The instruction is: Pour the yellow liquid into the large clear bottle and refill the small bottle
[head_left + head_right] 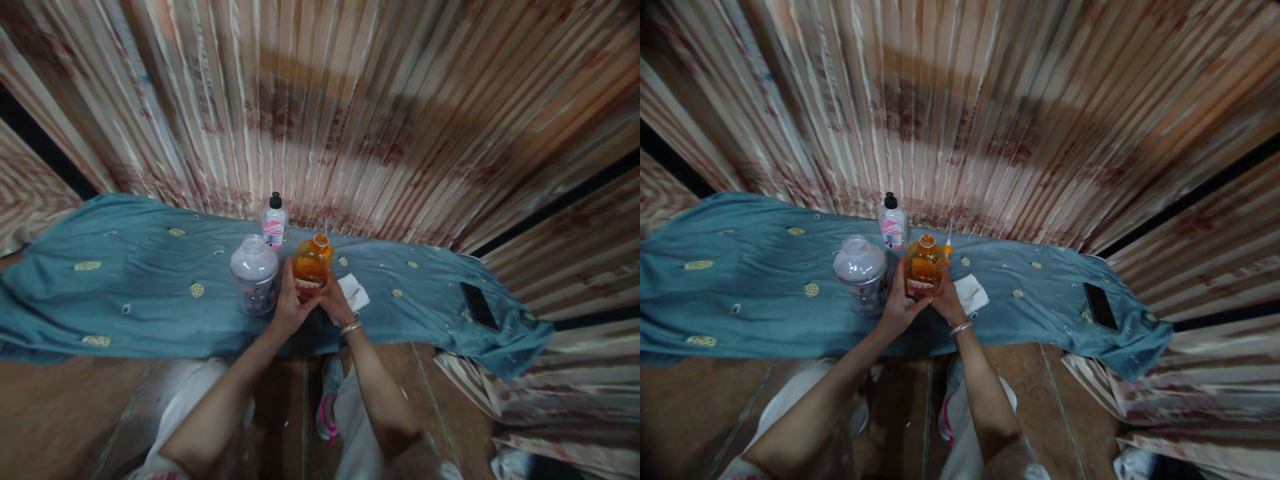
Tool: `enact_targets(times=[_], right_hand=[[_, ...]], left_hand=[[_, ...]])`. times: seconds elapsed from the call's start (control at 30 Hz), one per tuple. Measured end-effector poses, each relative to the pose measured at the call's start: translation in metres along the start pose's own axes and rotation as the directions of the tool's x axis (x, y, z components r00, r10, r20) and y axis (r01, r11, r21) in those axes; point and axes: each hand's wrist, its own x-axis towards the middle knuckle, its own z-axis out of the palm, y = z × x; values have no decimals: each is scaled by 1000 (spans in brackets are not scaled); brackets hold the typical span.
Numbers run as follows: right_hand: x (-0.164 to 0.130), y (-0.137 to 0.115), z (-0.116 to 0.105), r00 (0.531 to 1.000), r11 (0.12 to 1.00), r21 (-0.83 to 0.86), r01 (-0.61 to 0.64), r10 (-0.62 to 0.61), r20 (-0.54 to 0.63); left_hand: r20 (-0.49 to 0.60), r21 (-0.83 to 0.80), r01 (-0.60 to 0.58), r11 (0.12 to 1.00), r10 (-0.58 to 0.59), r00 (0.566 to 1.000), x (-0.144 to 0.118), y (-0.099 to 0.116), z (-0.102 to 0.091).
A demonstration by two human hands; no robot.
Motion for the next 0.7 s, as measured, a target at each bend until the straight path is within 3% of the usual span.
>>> enact_targets(times=[0.3,0.6,0.7], right_hand=[[4,11,3,997,995,87,-42,48,-68],[5,10,4,997,994,80,-72,75,-34],[7,16,6,999,999,-22,-37,36,-40]], left_hand=[[95,142,-90,986,77,992,-35,2,-16],[199,200,-190,961,150,968,-67,30,-30],[174,249,-253,935,214,961,-74,42,-45]])
